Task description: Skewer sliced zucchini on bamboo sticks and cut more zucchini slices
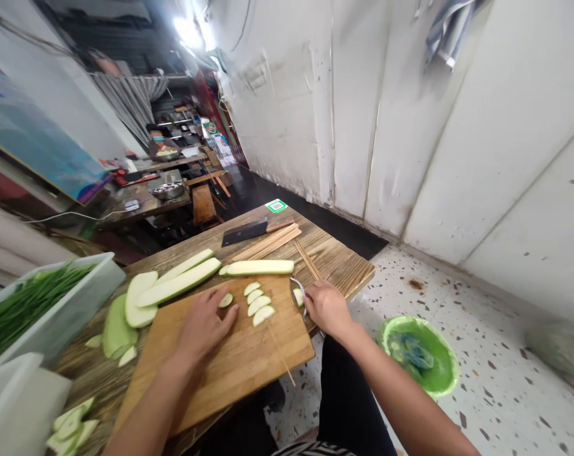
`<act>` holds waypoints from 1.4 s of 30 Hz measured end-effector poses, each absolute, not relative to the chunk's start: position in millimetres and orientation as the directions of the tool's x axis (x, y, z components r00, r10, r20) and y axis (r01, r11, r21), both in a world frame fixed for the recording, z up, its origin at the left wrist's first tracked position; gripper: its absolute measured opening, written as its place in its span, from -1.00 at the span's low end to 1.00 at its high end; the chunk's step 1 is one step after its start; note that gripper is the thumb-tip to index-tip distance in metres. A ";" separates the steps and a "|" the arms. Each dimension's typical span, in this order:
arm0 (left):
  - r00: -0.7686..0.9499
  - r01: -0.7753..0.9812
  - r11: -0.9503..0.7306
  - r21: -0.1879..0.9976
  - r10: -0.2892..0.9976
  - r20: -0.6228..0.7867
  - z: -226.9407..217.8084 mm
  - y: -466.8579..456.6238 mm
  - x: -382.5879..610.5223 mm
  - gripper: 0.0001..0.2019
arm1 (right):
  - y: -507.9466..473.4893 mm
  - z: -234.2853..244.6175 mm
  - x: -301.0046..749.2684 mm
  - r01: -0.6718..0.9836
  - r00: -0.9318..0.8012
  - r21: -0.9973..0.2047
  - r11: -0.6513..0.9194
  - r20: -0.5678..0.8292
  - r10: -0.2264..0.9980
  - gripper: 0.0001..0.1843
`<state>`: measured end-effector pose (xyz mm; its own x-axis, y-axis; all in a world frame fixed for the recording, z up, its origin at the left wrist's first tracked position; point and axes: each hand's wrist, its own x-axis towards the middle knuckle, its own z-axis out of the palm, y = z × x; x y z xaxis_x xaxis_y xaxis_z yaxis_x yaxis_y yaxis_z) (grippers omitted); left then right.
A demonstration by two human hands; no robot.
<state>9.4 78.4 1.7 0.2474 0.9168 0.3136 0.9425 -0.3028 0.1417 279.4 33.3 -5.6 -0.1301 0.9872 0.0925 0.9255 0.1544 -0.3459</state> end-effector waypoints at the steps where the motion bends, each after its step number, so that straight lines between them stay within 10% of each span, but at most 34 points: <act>1: 0.251 0.937 -0.313 0.152 0.911 0.328 7.6 74.1 19.2 -0.56 | 35.1 -5.1 277.1 0.934 -0.104 -0.337 0.120 0.065 0.992 -0.73; 7: 0.617 0.673 -0.646 0.360 0.759 0.207 27.0 59.3 108.2 -0.85 | 52.4 -8.1 269.7 0.957 -0.021 -0.288 -0.019 -0.134 0.991 -0.74; 18: 0.475 0.700 -0.440 0.563 0.875 0.092 16.5 97.5 158.2 -0.62 | 43.8 -18.9 263.6 0.951 0.036 -0.301 -0.071 -0.118 0.992 -0.79; 42: 0.466 0.870 -0.444 0.216 0.882 -0.066 26.7 101.3 158.0 -0.69 | 46.2 -11.9 264.6 0.873 0.125 -0.475 -0.114 -0.008 0.992 -0.72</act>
